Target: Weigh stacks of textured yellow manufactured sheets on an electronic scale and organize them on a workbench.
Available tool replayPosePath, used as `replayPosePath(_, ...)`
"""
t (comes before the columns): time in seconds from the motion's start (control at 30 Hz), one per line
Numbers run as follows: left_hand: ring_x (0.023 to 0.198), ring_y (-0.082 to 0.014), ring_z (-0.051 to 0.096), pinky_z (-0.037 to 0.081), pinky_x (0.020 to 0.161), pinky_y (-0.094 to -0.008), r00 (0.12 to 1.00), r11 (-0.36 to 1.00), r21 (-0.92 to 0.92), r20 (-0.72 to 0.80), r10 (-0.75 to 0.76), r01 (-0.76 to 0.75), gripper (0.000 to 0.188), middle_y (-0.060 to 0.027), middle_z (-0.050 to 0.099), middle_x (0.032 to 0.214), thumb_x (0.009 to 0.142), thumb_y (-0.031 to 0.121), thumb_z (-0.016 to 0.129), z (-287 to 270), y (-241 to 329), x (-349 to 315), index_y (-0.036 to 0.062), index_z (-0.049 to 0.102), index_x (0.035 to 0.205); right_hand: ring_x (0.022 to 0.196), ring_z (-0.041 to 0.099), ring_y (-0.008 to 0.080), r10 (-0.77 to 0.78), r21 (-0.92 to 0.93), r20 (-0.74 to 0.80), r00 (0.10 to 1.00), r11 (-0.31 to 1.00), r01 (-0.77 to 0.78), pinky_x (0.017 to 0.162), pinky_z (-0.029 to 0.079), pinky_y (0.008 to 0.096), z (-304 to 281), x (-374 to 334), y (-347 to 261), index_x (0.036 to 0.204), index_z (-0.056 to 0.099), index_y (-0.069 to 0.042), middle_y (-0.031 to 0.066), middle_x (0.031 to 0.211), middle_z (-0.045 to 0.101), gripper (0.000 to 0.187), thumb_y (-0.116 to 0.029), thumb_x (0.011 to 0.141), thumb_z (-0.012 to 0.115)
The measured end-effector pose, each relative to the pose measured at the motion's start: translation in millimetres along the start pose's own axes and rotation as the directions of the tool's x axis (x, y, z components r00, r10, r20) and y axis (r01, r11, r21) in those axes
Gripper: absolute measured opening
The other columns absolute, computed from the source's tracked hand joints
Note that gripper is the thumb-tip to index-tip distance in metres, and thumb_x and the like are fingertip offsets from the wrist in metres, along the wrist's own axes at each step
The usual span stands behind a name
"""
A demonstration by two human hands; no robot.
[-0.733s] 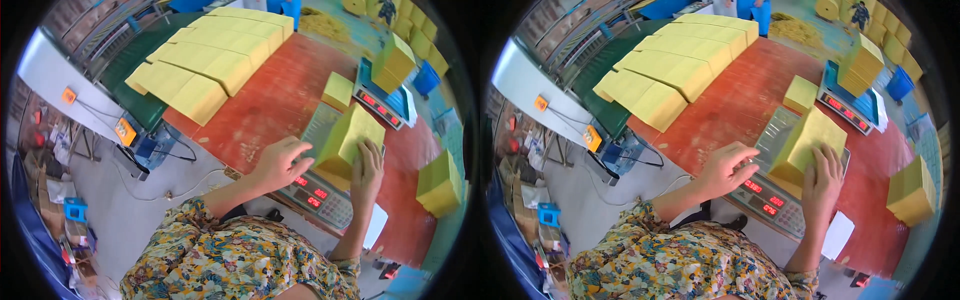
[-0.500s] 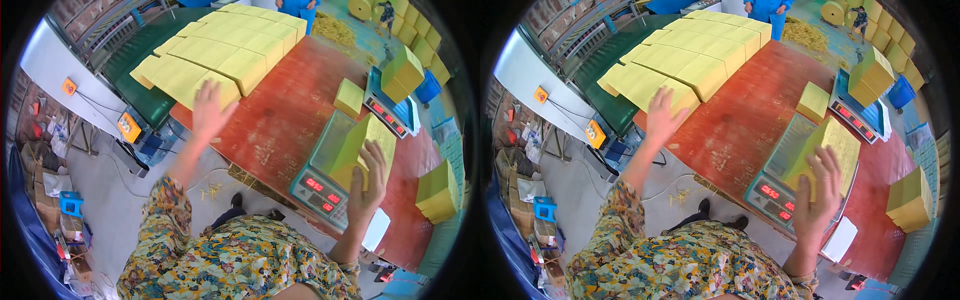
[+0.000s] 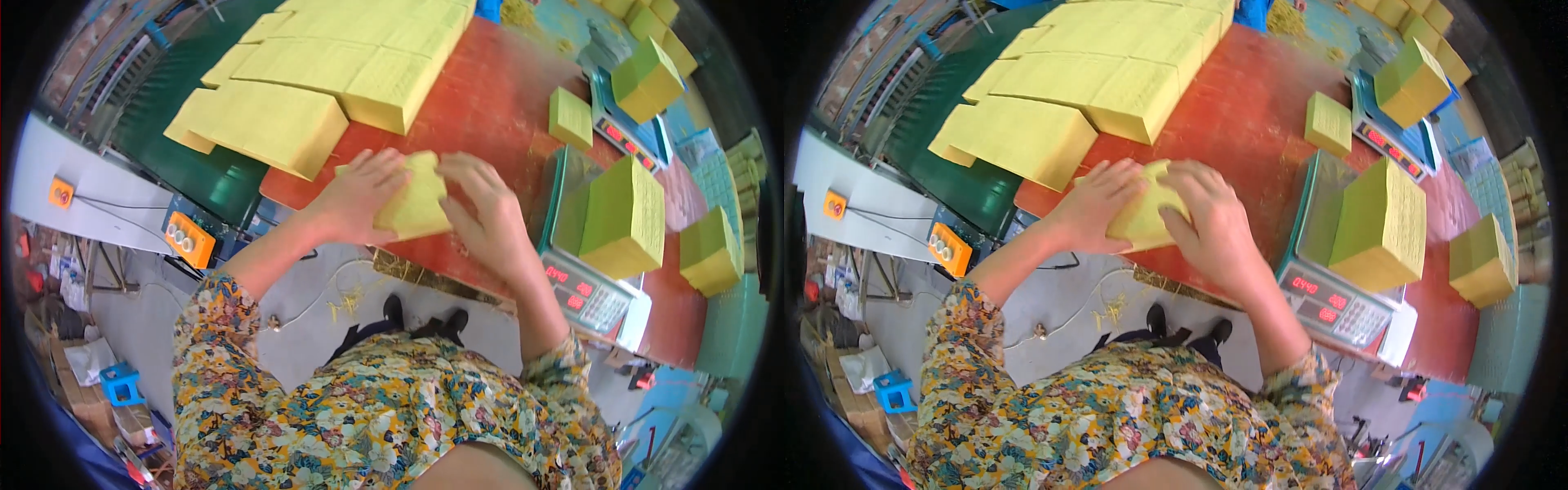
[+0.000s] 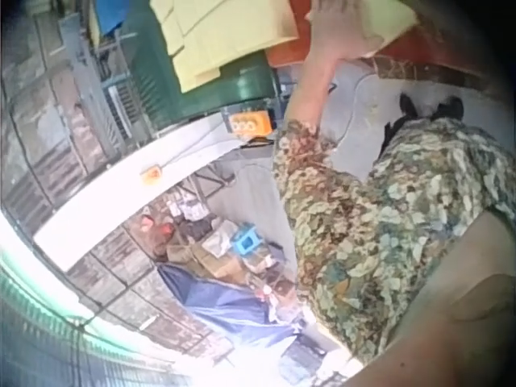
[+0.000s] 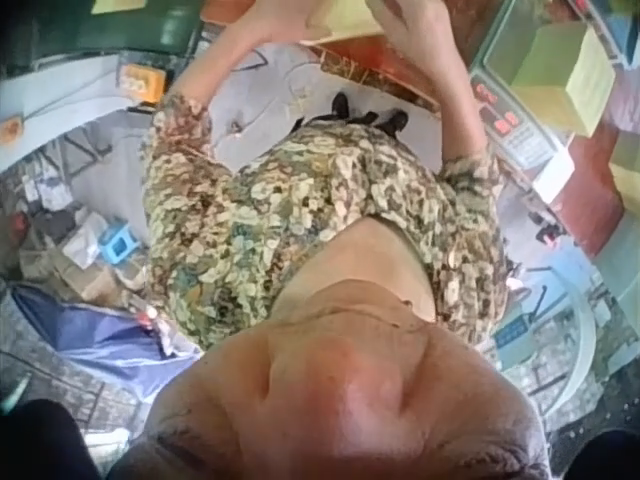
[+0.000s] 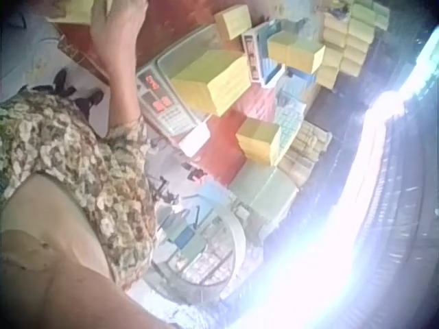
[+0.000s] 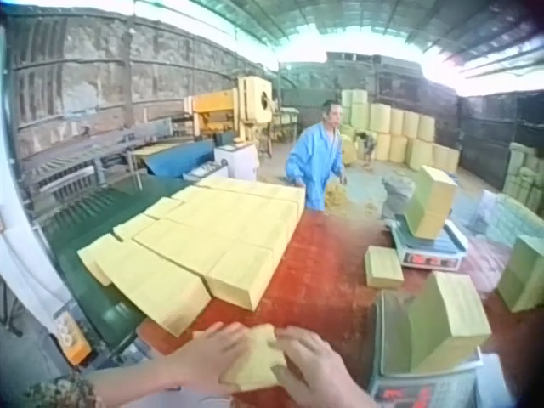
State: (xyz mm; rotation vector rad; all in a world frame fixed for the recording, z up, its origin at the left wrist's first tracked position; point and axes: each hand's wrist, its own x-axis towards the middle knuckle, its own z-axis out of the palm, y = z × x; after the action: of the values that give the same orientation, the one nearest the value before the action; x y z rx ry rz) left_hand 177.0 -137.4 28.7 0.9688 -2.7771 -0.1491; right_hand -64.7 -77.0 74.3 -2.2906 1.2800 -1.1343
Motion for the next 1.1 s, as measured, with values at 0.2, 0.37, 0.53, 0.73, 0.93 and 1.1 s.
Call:
replayPosePath(0.2, 0.143, -0.0343, 0.028, 0.023, 0.117, -0.0514, 0.955, 0.957, -0.016, 0.067, 0.290, -0.290, 0.074, -0.0159, 0.040, 0.148, 0.068, 0.024, 0.076, -16, 20, -4, 0.0081, 0.050, 0.136, 0.100, 0.064, 0.0394, 0.352, 0.046, 0.342, 0.871, 0.920, -0.389, 0.087, 0.049, 0.0432, 20, 0, 51, 0.123, 0.057, -0.001, 0.0247, 0.108, 0.065, 0.044, -0.024, 0.087, 0.063)
replayPosePath(0.37, 0.126, -0.0295, 0.049, 0.041, 0.101, -0.0462, 0.747, 0.555, -0.793, -0.207, -0.632, 0.251, 0.055, -0.0193, 0.050, 0.135, 0.084, 0.021, 0.070, 49, 21, -77, 0.0069, 0.048, 0.133, 0.096, 0.064, 0.0417, 0.526, -0.007, 0.289, 0.800, 0.837, -0.548, 0.084, 0.050, 0.0459, 23, -34, 48, 0.128, 0.053, -0.004, 0.0258, 0.101, 0.067, 0.049, -0.035, 0.090, 0.060)
replayPosePath(0.53, 0.121, -0.0327, 0.051, 0.042, 0.098, -0.0454, 0.541, -0.650, -0.738, 0.628, -0.559, 0.184, 0.067, -0.0188, 0.050, 0.137, 0.098, 0.055, 0.045, 110, 80, -100, 0.0125, 0.029, 0.148, 0.089, 0.065, 0.0444, 0.610, -0.208, 0.212, 0.764, 0.792, -0.575, 0.077, 0.051, 0.0508, 43, -48, 29, 0.123, 0.050, -0.005, 0.0272, 0.094, 0.066, 0.047, -0.038, 0.090, 0.060)
replayPosePath(0.73, 0.136, -0.0271, 0.041, 0.030, 0.113, -0.0447, 0.735, -0.606, -0.793, 0.377, -0.564, -0.058, 0.069, -0.0113, 0.040, 0.150, 0.101, 0.057, 0.030, 87, 100, -91, 0.0059, 0.034, 0.147, 0.089, 0.066, 0.0424, 0.620, -0.135, 0.119, 0.775, 0.784, -0.606, 0.078, 0.052, 0.0498, 62, -73, -4, 0.126, 0.046, 0.002, 0.0270, 0.100, 0.065, 0.056, -0.038, 0.089, 0.060)
replayPosePath(0.93, 0.134, -0.0249, 0.040, 0.031, 0.112, -0.0416, 0.717, -0.602, -0.788, 0.492, -0.493, 0.126, 0.054, -0.0111, 0.040, 0.148, 0.104, 0.040, 0.037, 74, 105, -94, 0.0079, 0.033, 0.146, 0.092, 0.065, 0.0417, 0.659, -0.090, 0.152, 0.736, 0.751, -0.654, 0.080, 0.052, 0.0485, 65, -82, -15, 0.134, 0.041, 0.004, 0.0274, 0.105, 0.064, 0.062, -0.037, 0.090, 0.059)
replayPosePath(1.1, 0.131, -0.0256, 0.045, 0.035, 0.111, -0.0450, 0.750, -0.468, -0.869, 0.415, -0.515, 0.160, 0.054, -0.0141, 0.043, 0.144, 0.103, 0.038, 0.039, 85, 94, -98, 0.0052, 0.033, 0.145, 0.100, 0.066, 0.0379, 0.590, 0.114, 0.091, 0.802, 0.794, -0.597, 0.084, 0.053, 0.0444, 57, -101, 2, 0.134, 0.045, 0.003, 0.0257, 0.114, 0.064, 0.061, -0.040, 0.093, 0.057)
